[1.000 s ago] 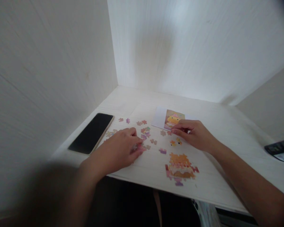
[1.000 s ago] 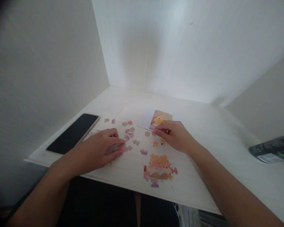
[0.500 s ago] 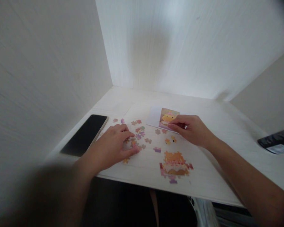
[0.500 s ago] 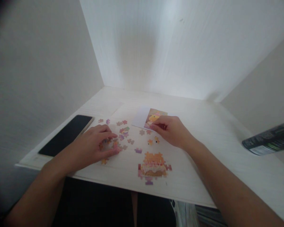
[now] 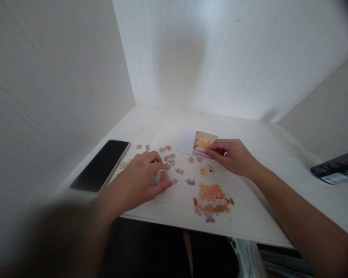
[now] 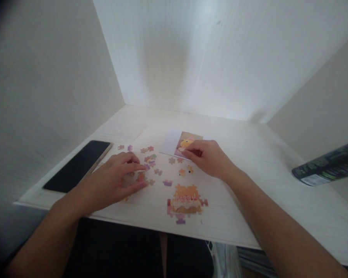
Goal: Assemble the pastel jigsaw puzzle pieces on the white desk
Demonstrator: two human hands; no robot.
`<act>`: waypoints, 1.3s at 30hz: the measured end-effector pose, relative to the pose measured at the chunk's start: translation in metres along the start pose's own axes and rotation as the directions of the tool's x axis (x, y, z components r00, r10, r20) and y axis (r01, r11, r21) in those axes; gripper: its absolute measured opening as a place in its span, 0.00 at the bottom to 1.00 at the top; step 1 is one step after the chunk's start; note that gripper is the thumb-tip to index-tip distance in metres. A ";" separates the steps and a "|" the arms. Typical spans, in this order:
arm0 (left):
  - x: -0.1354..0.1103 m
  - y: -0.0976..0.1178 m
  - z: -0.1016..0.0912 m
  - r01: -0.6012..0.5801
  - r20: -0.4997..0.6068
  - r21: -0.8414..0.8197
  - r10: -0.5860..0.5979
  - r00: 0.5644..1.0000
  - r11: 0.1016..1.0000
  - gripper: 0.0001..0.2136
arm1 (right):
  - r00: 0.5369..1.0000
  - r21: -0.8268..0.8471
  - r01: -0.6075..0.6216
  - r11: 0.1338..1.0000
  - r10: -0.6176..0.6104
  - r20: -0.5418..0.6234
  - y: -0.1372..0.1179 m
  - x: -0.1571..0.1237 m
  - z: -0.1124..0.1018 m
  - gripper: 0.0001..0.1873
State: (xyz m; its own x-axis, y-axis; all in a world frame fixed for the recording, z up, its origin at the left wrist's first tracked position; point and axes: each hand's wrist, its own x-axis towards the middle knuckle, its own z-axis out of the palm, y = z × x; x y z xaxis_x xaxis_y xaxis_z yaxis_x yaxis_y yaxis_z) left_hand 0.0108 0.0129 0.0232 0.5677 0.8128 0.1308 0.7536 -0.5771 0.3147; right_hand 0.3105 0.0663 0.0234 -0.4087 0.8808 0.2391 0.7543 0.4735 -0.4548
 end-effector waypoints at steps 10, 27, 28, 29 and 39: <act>0.008 0.022 0.017 -0.166 0.010 0.029 0.166 0.986 0.986 0.13 | 1.000 0.009 0.011 1.000 -0.011 -0.024 -0.002 0.000 0.000 0.16; -0.003 -0.009 -0.011 -0.006 -0.019 0.001 0.006 1.000 1.000 0.18 | 0.994 0.005 0.082 0.997 -0.082 0.065 -0.007 -0.002 0.002 0.13; -0.004 -0.010 -0.014 0.002 -0.004 -0.013 -0.002 1.000 1.000 0.19 | 0.992 0.013 0.091 0.996 -0.092 0.086 -0.009 -0.002 0.003 0.12; -0.006 -0.013 -0.018 0.019 0.007 -0.025 -0.018 1.000 1.000 0.19 | 0.989 0.020 0.098 0.995 -0.100 0.106 -0.010 -0.002 0.003 0.12; -0.036 -0.060 -0.043 0.256 0.138 0.029 -0.258 0.956 0.966 0.15 | 0.959 -0.008 0.042 0.999 -0.038 0.280 0.000 -0.002 0.010 0.13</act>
State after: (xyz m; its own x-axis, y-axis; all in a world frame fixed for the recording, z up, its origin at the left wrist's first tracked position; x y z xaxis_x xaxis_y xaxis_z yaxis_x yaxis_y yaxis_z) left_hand -0.0696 0.0218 0.0404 0.3943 0.9150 -0.0857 0.8831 -0.3515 0.3106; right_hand 0.3063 0.0647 0.0146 -0.5647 0.8252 0.0063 0.7404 0.5100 -0.4378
